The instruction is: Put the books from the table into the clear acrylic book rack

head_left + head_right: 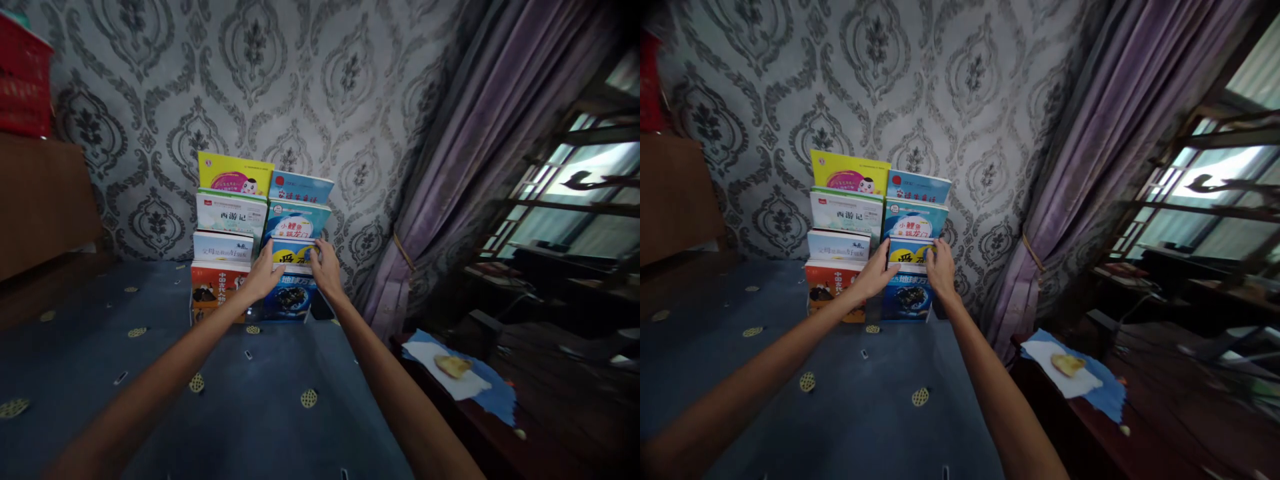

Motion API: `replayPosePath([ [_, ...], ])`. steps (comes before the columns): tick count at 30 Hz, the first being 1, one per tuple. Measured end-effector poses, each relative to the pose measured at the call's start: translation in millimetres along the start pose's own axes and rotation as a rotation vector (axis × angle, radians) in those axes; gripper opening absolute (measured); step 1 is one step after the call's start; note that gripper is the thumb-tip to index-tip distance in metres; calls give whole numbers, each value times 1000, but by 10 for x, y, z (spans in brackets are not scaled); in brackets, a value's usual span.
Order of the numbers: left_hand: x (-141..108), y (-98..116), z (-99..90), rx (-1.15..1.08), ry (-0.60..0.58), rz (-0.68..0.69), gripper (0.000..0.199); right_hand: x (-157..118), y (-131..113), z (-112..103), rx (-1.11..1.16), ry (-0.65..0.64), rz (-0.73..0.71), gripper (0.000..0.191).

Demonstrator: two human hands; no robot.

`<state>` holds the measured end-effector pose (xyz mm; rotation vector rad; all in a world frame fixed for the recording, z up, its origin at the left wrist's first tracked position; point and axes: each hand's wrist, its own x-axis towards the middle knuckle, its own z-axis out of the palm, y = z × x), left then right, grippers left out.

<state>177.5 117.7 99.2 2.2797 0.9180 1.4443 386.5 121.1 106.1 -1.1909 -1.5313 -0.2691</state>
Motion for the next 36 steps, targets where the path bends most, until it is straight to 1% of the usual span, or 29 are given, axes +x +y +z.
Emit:
replayPosePath([
  [3, 16, 10, -59, -11, 3, 35, 76, 37, -26, -23, -24, -3, -19, 47],
  [6, 51, 96, -194, 29, -2, 92, 71, 163, -116, -53, -65, 30, -60, 47],
  [9, 95, 217, -428, 116, 15, 181, 61, 363, -270, -94, -96, 50, -130, 45],
  [13, 163, 291, -841, 288, 83, 266, 49, 587, -512, -144, -128, 19, -190, 43],
  [15, 215, 269, -1053, 368, 134, 278, 48, 621, -635, -137, -114, 10, -213, 40],
  [17, 280, 213, -1249, 422, 214, 273, 51, 599, -761, -88, -64, -11, -252, 37],
  [20, 378, 70, -1494, 440, 348, 242, 60, 512, -953, 68, 31, -109, -287, 36],
  [22, 428, -61, -1618, 407, 413, 196, 65, 458, -1069, 204, 62, -184, -246, 38],
  [24, 458, -207, -1705, 347, 447, 124, 69, 427, -1159, 337, 67, -226, -173, 41],
  [26, 470, -348, -1758, 284, 448, 39, 72, 418, -1215, 448, 75, -247, -121, 43],
  [30, 473, -553, -1785, 170, 417, -95, 75, 420, -1240, 582, 119, -241, -126, 45],
  [33, 512, -614, -1786, 116, 411, -118, 75, 419, -1223, 615, 138, -214, -132, 47],
  [36, 598, -610, -1814, 89, 403, -112, 76, 426, -1204, 593, 149, -209, -125, 47],
])
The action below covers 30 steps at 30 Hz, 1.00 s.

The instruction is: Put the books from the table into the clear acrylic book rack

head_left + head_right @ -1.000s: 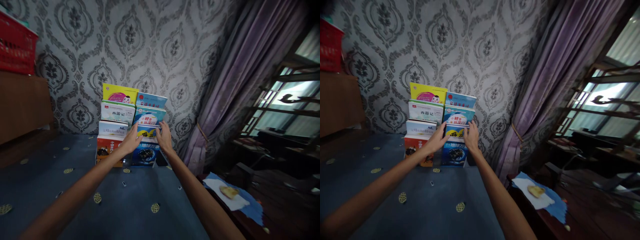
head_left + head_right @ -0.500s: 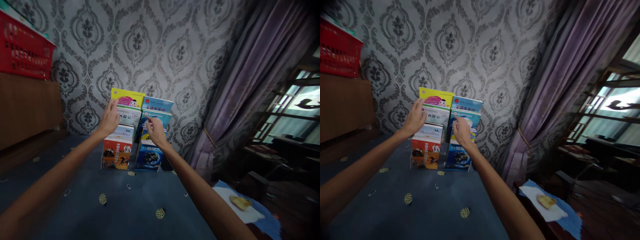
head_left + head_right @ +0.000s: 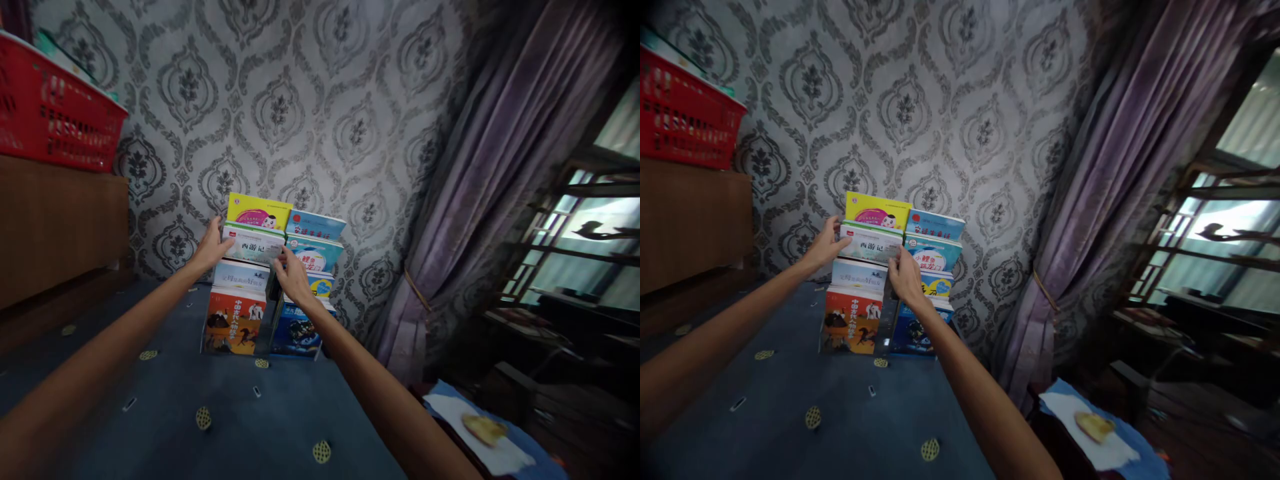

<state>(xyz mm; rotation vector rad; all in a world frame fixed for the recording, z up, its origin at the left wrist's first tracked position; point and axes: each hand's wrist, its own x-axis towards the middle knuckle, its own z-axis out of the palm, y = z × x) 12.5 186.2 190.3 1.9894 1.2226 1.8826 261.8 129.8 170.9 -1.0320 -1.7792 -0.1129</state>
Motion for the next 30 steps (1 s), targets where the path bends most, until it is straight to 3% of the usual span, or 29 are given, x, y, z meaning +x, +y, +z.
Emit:
replayPosePath([
  [8, 131, 28, 22, -65, -32, -56, 80, -150, 42, -210, 51, -30, 5, 44],
  [13, 99, 86, 20, -23, 85, -6, 75, -397, 55, -307, 24, -69, -77, 44],
  [16, 224, 206, 5, -24, 141, 62, 71, -370, 49, -394, -28, -57, -123, 41],
  [20, 498, 387, 43, -171, 112, -15, 71, 19, 11, -570, -168, 41, -176, 37],
  [23, 663, 453, 70, -429, -3, -127, 61, 448, -54, -660, -310, 102, -198, 38],
  [26, 763, 417, 46, -629, -171, -220, 50, 827, -121, -635, -446, 56, -182, 41],
  [30, 824, 276, -5, -754, -276, -295, 50, 1177, -125, -494, -542, 15, -155, 43],
])
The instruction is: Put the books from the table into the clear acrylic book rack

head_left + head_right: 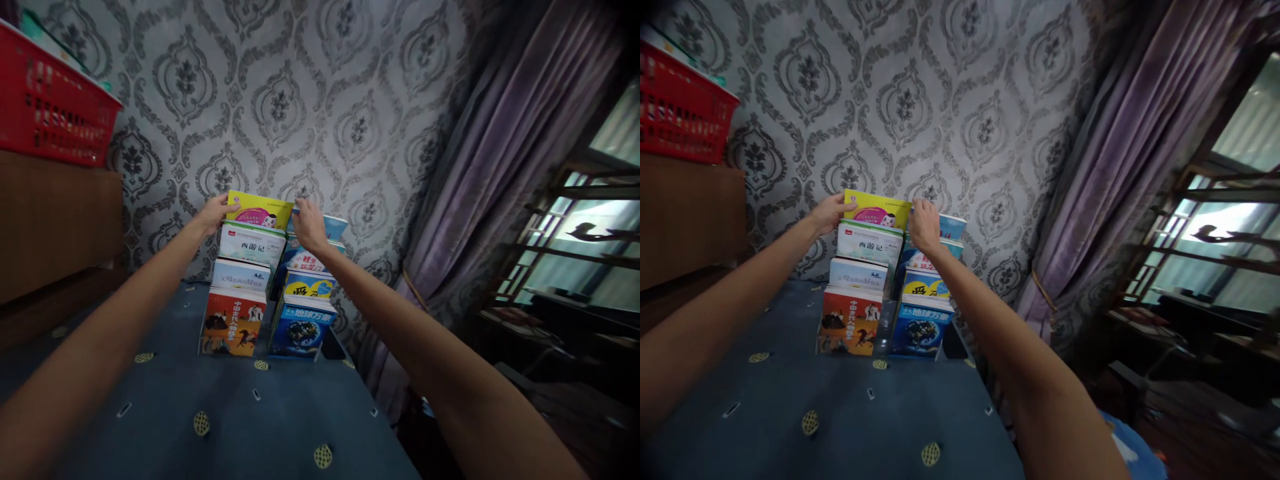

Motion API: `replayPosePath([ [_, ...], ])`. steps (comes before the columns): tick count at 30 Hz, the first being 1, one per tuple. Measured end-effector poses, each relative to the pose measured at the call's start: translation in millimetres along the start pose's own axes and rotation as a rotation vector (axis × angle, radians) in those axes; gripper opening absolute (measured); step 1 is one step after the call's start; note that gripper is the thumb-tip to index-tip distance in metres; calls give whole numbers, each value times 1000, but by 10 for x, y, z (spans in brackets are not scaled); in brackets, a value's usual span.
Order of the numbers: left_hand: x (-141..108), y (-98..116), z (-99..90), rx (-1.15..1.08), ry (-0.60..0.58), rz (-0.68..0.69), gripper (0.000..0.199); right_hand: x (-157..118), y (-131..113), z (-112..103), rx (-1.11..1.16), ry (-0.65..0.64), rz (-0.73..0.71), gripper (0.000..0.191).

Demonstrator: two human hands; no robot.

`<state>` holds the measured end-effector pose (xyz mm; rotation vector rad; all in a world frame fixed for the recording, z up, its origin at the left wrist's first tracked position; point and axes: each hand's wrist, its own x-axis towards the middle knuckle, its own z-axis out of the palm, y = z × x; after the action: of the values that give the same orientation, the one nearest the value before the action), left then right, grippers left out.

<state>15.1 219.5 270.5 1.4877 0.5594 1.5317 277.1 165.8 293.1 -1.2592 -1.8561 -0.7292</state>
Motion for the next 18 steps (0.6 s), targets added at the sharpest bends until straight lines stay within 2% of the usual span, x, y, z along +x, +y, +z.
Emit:
replayPosePath([
  [4, 23, -80, -69, -26, -76, -87, 47, 188, 73, 110, -22, -89, 73, 44],
  [7, 32, -131, -80, -46, -112, -89, 46, 242, 160, 114, -19, -146, 127, 44],
  [14, 55, -216, -117, -141, -165, -22, 43, 264, 260, 116, 82, -142, 127, 47],
  [18, 57, -224, -120, -141, -148, -28, 45, 276, 254, 129, 87, -146, 149, 46],
])
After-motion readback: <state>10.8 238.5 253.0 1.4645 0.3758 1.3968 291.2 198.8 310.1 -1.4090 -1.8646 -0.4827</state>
